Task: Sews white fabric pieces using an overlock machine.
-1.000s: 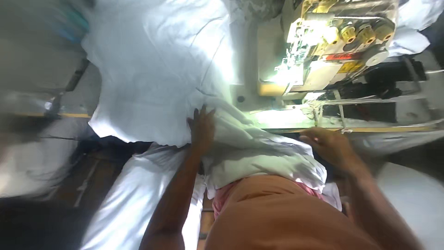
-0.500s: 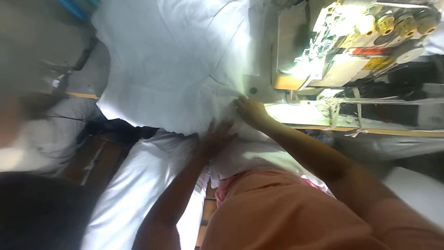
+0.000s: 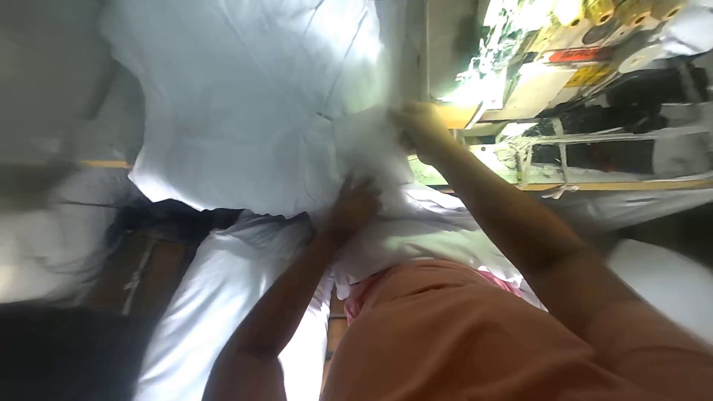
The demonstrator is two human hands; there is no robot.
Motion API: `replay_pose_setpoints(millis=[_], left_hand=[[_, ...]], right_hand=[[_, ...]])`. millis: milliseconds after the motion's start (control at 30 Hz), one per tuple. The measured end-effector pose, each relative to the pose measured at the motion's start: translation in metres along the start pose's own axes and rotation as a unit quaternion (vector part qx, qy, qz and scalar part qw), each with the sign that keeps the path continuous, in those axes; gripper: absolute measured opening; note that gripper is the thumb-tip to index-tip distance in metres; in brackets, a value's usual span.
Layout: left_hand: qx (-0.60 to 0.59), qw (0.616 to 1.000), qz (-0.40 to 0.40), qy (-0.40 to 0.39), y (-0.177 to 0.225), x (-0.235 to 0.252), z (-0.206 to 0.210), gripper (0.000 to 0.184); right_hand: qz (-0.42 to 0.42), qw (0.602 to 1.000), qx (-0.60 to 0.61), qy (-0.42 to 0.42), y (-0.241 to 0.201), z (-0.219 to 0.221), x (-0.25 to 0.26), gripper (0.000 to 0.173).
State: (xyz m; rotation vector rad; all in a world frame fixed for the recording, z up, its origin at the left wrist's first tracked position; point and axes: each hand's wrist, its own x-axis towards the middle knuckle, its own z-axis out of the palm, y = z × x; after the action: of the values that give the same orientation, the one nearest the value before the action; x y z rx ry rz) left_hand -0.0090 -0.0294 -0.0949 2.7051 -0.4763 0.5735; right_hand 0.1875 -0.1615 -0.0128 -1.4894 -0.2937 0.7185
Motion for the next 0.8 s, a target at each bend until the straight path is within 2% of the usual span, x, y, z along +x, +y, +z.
replay_pose_setpoints(millis=[67, 167, 233, 367, 467, 600, 733, 800], left_hand=[[-0.070, 0.994, -0.080, 0.013, 0.015, 0.025, -0.015, 0.014], [-0.162, 0.965, -0.203, 0.045, 0.029, 0.071, -0.046, 0.018], [-0.165, 0.963, -0.191, 0.090, 0.032, 0.100, -0.066, 0.021], [-0.153, 0.972, -0.111, 0.141, 0.026, 0.132, -0.094, 0.019], [-0.149, 0.972, -0.101, 0.152, 0.026, 0.139, -0.095, 0.019], [-0.120, 0.972, -0.125, 0.156, 0.029, 0.139, -0.090, 0.020], [-0.156, 0.970, -0.075, 0.172, 0.024, 0.138, -0.085, 0.016], [-0.159, 0.969, -0.077, 0.175, 0.023, 0.137, -0.085, 0.015]], right_hand=[[0.000, 0.999, 0.040, 0.019, -0.011, -0.001, -0.010, 0.018], [-0.033, 0.995, 0.091, 0.037, -0.014, -0.001, -0.023, 0.014], [-0.054, 0.989, 0.129, 0.038, -0.018, 0.000, -0.034, 0.011], [-0.097, 0.980, 0.174, 0.018, -0.033, -0.001, -0.059, 0.011], [-0.121, 0.978, 0.169, 0.005, -0.039, -0.001, -0.070, 0.012], [-0.149, 0.973, 0.176, -0.009, -0.034, 0.002, -0.075, 0.016], [-0.180, 0.969, 0.170, -0.022, -0.029, 0.004, -0.076, 0.018], [-0.187, 0.967, 0.172, -0.029, -0.028, 0.004, -0.076, 0.019]])
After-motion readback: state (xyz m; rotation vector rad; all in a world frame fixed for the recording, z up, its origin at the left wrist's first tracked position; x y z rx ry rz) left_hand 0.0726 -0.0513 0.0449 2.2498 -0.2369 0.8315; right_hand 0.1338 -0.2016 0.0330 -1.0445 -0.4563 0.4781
